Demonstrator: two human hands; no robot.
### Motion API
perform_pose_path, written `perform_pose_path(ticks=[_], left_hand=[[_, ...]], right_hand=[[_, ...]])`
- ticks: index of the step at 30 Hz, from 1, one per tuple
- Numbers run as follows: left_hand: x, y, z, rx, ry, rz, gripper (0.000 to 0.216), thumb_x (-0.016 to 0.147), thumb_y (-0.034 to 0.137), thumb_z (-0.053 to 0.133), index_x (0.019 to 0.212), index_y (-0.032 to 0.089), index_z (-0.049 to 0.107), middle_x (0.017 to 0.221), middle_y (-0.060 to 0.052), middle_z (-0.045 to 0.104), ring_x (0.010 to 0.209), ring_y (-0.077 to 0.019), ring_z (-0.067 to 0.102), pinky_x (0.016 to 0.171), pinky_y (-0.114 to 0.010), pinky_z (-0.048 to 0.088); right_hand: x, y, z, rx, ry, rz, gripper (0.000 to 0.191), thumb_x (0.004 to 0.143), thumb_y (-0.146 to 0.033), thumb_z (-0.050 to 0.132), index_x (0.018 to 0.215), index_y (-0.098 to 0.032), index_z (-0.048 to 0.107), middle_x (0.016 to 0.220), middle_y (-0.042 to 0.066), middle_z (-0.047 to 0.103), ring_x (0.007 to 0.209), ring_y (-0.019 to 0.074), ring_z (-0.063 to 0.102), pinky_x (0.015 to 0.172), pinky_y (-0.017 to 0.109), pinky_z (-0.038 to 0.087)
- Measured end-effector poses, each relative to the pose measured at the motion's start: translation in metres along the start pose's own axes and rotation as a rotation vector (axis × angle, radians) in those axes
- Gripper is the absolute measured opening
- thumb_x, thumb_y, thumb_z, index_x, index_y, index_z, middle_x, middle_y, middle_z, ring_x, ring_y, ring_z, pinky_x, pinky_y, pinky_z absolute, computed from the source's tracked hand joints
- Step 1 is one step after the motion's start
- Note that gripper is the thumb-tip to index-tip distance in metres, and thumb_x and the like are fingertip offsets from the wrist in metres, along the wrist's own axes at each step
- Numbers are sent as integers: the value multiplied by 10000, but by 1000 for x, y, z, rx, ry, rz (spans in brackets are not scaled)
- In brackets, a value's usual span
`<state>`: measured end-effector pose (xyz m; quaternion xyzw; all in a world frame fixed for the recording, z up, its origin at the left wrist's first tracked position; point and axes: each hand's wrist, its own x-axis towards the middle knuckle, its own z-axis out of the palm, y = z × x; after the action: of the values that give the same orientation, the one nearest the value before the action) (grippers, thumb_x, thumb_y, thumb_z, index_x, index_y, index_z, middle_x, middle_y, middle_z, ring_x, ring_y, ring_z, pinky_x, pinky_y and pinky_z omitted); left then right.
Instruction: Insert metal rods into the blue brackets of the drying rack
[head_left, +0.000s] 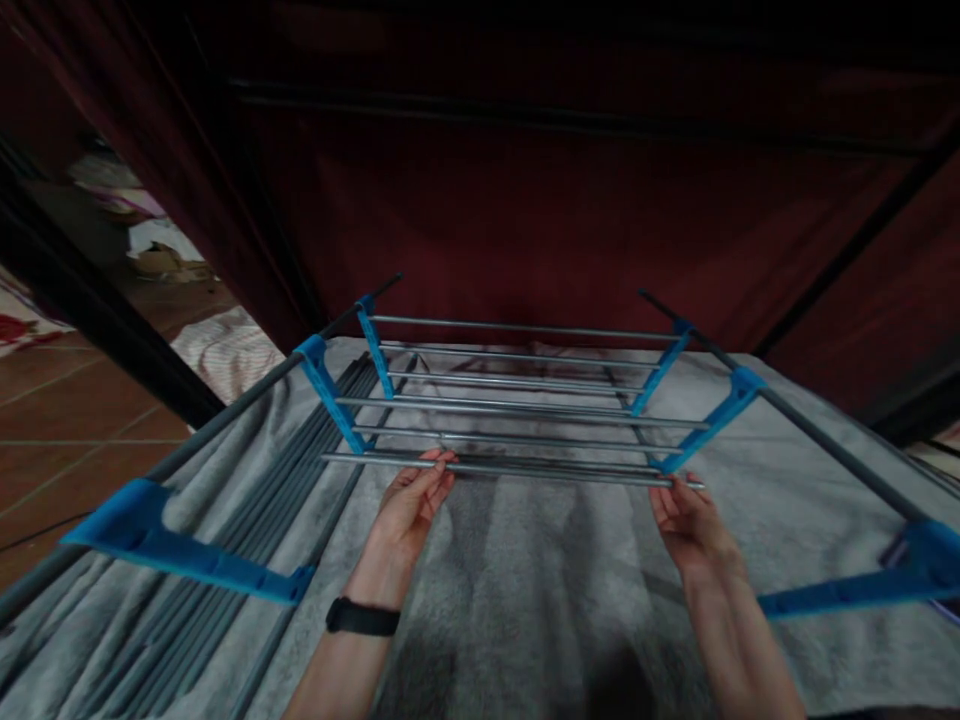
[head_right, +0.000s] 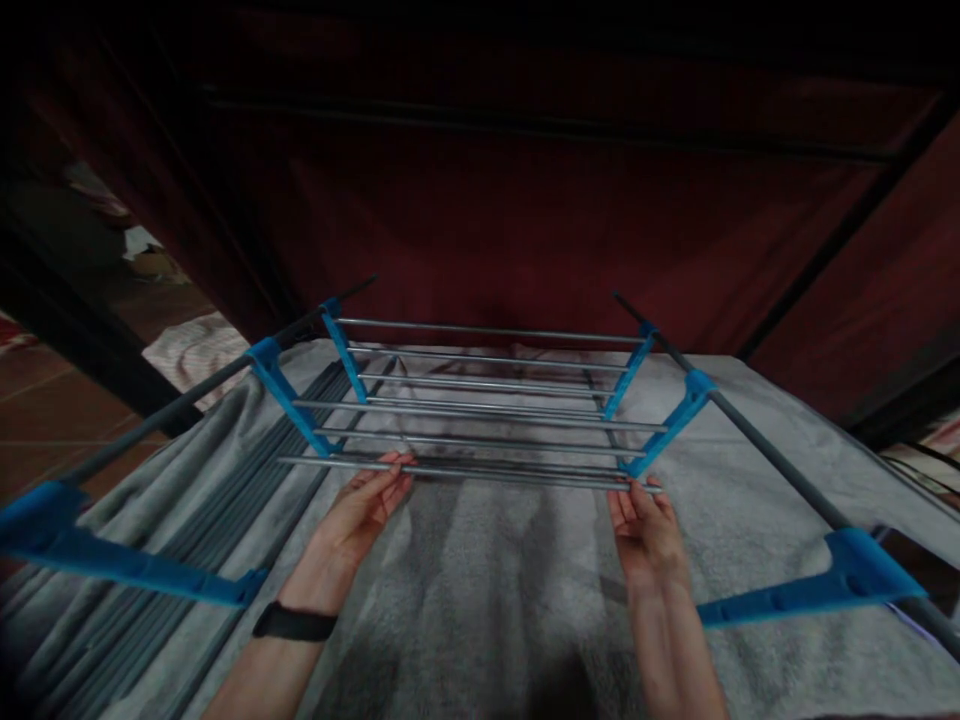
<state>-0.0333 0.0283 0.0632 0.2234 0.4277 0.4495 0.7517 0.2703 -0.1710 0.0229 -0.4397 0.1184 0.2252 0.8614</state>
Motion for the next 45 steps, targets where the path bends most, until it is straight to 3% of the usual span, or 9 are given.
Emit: perform_pose_path(ticks=[12,22,31,36,41,45], left_hand=[[-1,-8,10,47,18,-19,261,850,-97,609,768,119,732,891,-89,813,799,-155,779,713,-227,641],[-3,-13,19,90,45,-69,296,883,-87,579,712,122,699,824,-62,799,701,-124,758,657,-200,631],[-2,-20,16,112,14,-68,246,854,-84,626,777,127,727,854,-72,806,705,-136,764,680,-210,633],[-3,-14,13,51,39,-50,224,863,-72,632,792,124,713,835,-77,797,695,-132,756,690,-217,631],[-5,-5,4,-4,46,-9,192,828,-45,708,790,143,695,836,-66,789,729,-138,753,697,-221,622],[-4,5,-5,-39,62,50,144,896,25,682,837,153,712,850,-70,786,824,-168,760,719,-232,604]], right_hand=[[-13,3,12,96,-35,51,261,738,-18,764,875,-226,687,781,-51,779,719,95,748,749,198,635],[-25,18,23,62,-76,134,285,673,-31,820,852,-215,698,803,-25,784,742,114,748,730,206,623],[-38,27,24,-44,-186,186,278,678,-39,825,856,-207,693,819,-24,790,782,123,761,766,239,644],[-31,22,19,-71,-145,189,291,673,-30,850,861,-189,694,825,-27,777,770,116,755,765,216,641],[-21,13,14,-89,-85,238,216,772,15,712,855,-183,688,817,-18,750,746,105,742,742,210,651],[-10,6,10,-162,-18,240,193,833,-9,626,849,-193,684,810,-10,715,709,110,728,677,215,659]])
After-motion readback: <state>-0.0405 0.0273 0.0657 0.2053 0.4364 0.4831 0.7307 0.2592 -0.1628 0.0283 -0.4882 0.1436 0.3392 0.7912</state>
